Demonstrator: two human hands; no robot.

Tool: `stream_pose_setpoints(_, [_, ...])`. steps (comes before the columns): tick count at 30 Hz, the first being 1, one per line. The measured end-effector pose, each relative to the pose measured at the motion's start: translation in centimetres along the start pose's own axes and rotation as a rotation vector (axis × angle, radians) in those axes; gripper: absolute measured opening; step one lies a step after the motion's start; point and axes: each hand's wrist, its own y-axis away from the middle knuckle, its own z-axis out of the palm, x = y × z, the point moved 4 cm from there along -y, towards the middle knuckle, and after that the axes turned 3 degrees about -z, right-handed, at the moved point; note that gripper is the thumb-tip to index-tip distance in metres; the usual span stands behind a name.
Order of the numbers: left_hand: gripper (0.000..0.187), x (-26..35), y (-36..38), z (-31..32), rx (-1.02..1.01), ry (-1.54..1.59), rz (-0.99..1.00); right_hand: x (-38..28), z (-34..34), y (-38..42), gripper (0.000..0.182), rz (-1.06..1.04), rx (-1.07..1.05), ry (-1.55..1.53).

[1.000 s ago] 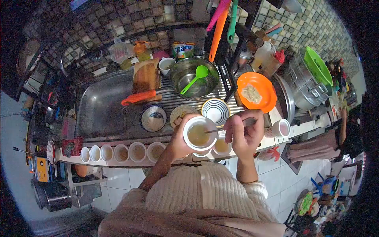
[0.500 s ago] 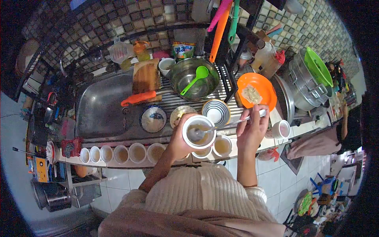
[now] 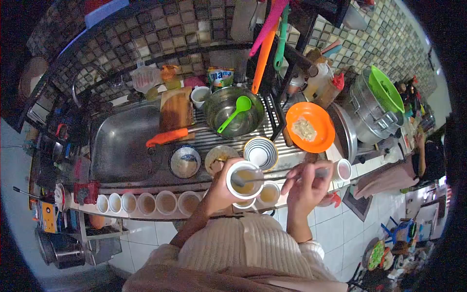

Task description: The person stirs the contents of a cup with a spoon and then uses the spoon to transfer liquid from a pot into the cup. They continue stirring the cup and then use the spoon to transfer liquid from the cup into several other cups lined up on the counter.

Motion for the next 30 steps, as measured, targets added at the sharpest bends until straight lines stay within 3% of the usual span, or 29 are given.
stream_pose_setpoints(3, [0.075,-0.2,0.2,0.1,-0.042,0.001,-0.030,-0.3,0.5,1.0,0.009,0.007,-0.129,0.003])
stream_pose_setpoints(5, [0.074,-1.0,0.4,-0.1,-0.007,0.094,-0.045,-0.3,1.2,1.2,0.009,0.027,-0.385,0.086])
stream_pose_setpoints(7, [0.074,-0.8,0.6,-0.1,-0.010,0.072,-0.048,0.1,1.0,0.9,0.011,0.100,-0.376,0.097])
stream_pose_setpoints(9, [0.074,-0.8,0.5,0.0,-0.013,0.051,-0.045,0.1,1.3,0.5,0.012,-0.020,-0.517,0.500])
stream_pose_setpoints(10, [0.074,-1.3,0.5,0.2,-0.025,0.078,-0.074,-0.3,1.7,0.4,0.013,-0.068,-0.522,0.542])
stream_pose_setpoints(14, [0.073,-1.2,0.7,0.9,-0.044,0.151,-0.084,-0.4,3.1,1.2,0.009,-0.241,-0.639,0.433])
stream_pose_setpoints(15, [0.073,-1.3,0.9,0.9,-0.046,0.151,-0.089,-0.9,3.1,1.3,0.009,-0.236,-0.637,0.434])
stream_pose_setpoints(17, [0.072,-1.4,0.8,0.9,-0.070,0.247,-0.083,-1.1,3.1,1.3,0.011,0.027,-0.700,0.463])
stream_pose_setpoints(25, [0.072,-2.0,0.8,1.4,-0.117,0.119,-0.111,-0.1,3.0,-0.9,0.010,-0.015,-0.663,0.424])
stream_pose_setpoints(28, [0.071,-2.1,0.7,1.4,-0.142,0.124,-0.046,-0.4,3.3,0.1,0.016,-0.226,-1.035,0.278])
stream_pose_setpoints(30, [0.070,-1.4,0.9,1.1,-0.118,0.070,0.042,-0.6,3.2,-0.3,0.012,-0.195,-1.112,0.251])
